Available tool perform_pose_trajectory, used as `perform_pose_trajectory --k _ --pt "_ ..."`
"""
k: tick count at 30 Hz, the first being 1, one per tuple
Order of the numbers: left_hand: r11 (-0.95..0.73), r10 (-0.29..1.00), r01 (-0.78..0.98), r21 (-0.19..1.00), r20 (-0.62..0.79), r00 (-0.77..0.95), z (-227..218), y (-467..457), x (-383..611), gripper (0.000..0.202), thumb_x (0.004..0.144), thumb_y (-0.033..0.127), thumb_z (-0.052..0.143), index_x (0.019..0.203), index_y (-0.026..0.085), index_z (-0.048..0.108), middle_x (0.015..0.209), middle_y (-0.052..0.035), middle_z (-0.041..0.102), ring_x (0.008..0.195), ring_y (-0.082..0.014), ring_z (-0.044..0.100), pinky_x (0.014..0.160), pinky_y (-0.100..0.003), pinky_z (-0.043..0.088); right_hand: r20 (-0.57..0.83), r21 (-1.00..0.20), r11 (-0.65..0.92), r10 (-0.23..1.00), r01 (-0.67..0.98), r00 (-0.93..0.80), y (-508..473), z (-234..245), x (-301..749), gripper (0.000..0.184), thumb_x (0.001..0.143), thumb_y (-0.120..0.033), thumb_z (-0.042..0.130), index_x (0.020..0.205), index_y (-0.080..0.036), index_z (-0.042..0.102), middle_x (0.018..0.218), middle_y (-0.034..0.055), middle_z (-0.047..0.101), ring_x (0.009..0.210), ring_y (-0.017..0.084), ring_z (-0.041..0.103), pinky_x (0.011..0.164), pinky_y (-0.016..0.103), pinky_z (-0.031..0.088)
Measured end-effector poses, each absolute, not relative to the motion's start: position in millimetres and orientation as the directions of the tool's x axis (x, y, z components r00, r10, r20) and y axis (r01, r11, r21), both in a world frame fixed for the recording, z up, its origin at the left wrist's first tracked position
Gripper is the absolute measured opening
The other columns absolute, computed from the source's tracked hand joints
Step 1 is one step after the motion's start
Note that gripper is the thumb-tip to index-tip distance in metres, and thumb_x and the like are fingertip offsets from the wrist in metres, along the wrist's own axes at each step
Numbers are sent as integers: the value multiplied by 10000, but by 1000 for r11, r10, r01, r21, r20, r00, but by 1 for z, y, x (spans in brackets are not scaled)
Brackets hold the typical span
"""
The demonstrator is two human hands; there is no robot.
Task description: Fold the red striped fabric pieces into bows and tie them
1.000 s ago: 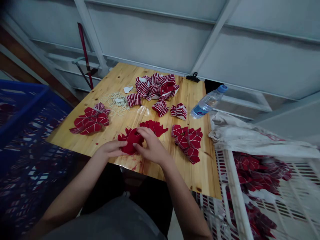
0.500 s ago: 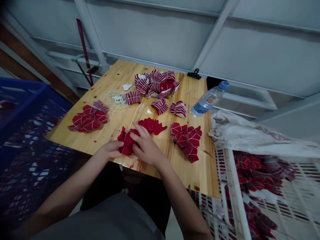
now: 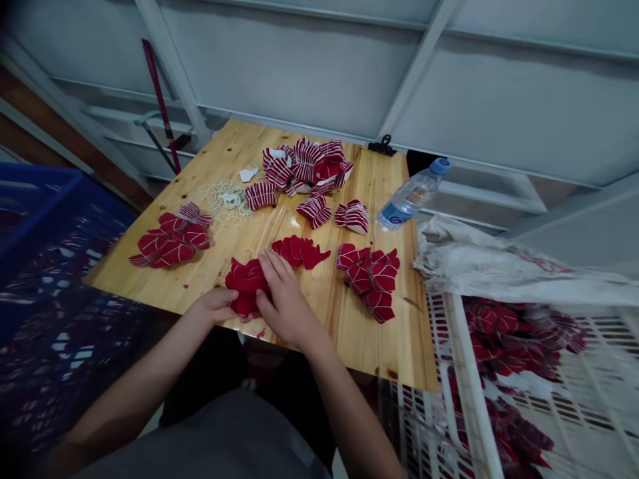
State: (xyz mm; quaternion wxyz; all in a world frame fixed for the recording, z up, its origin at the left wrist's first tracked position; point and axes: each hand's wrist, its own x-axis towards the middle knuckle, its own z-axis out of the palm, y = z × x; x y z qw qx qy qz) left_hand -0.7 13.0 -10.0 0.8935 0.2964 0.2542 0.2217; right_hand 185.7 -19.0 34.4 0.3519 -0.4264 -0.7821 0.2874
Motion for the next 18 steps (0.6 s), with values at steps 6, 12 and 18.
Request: perform_pose_trajectory --k 6,12,18 --pt "745 519 -187 640 -380 766 -5 10 -2 327 655 222 734 964 121 697 698 -56 721 611 -191 671 593 -299 535 341 -802 419 906 427 -250 -19 43 187 290 960 -254 488 1195 -225 654 1082 100 617 1039 209 600 933 412 506" --pt "707 546 -101 700 -449 708 -3 10 0 157 567 174 661 714 129 693 589 -39 669 504 -125 569 439 -212 409 200 -954 218 974 206 -105 -9 46 180 106 800 -274 717 872 -198 737 795 35 730 682 162 656 625 290 532" --pt "680 519 -57 731 -425 742 1 15 -2 122 568 182 738 650 135 661 542 -29 633 487 -121 537 455 -231 366 242 -905 322 927 277 -287 15 56 171 111 838 -242 674 900 -230 765 828 33 747 750 179 665 689 325 541"
